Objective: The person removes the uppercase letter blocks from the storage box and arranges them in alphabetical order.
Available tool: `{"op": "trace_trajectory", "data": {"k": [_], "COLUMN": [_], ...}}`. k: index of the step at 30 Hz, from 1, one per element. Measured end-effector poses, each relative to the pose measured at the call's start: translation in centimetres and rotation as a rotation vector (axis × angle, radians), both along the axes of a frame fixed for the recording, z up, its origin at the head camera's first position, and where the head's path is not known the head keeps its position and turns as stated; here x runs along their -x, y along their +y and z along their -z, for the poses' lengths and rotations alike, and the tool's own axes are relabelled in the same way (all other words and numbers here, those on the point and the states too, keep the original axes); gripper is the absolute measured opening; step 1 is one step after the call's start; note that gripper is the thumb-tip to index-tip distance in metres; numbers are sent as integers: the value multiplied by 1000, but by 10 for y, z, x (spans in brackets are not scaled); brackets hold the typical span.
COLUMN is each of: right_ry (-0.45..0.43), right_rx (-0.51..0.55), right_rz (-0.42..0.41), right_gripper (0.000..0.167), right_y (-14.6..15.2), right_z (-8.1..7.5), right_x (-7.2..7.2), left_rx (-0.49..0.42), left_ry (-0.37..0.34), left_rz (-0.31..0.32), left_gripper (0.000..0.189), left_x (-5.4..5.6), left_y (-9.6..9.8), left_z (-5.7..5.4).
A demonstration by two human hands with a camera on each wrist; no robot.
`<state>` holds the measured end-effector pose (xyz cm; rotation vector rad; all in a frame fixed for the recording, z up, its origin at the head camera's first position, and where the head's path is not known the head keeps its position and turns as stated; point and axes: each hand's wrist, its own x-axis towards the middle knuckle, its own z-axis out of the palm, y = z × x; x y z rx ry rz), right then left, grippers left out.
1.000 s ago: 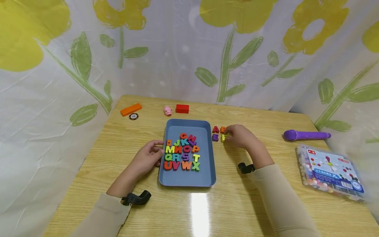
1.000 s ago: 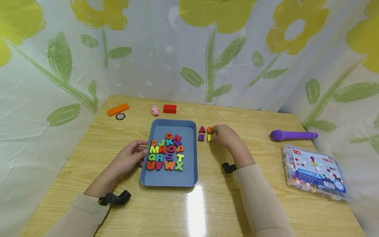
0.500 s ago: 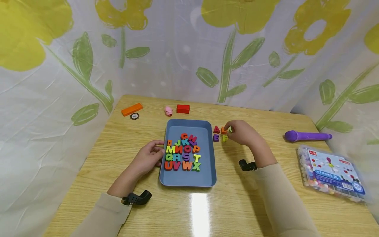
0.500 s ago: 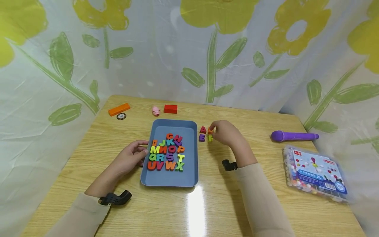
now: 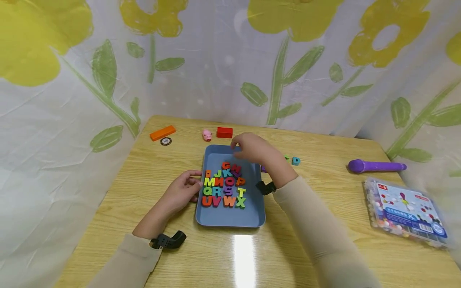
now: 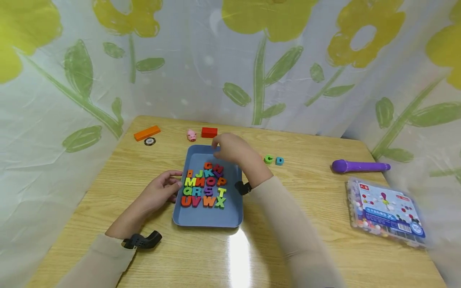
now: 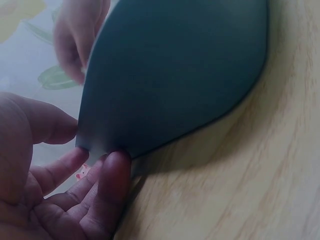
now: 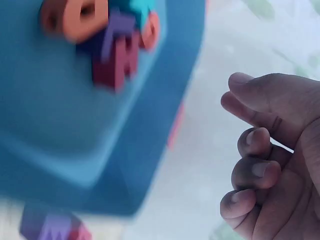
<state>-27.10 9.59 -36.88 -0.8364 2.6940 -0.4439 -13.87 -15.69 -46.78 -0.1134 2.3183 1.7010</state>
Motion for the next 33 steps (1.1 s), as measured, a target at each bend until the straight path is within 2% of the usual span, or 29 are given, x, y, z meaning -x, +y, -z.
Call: {"op": "trace_trajectory", "data": {"k": [4, 10, 16, 24, 33], "right_ry": [-69, -136, -123, -133, -121], "right_rx": [-79, -128, -127, -140, -110], "right_rz": [-5, 9, 14, 23, 15], "right_gripper": [26, 22, 17, 26, 24], "right_y": [-22, -32, -35, -35, -31], "right_z": [13, 27, 33, 37, 35], "right_x": [3, 4, 6, 8, 6], "left_rx": [-2, 1, 1, 0, -2], "left_ry": [-2, -6, 0, -4, -8], "left_rz": [-2, -2, -8, -12, -12], "left_gripper": [46, 45, 44, 44, 45], "left_x": [0, 0, 0, -1, -1], "left_y": [1, 2, 0, 0, 0], "left_z": [0, -1, 1, 0, -1]}}
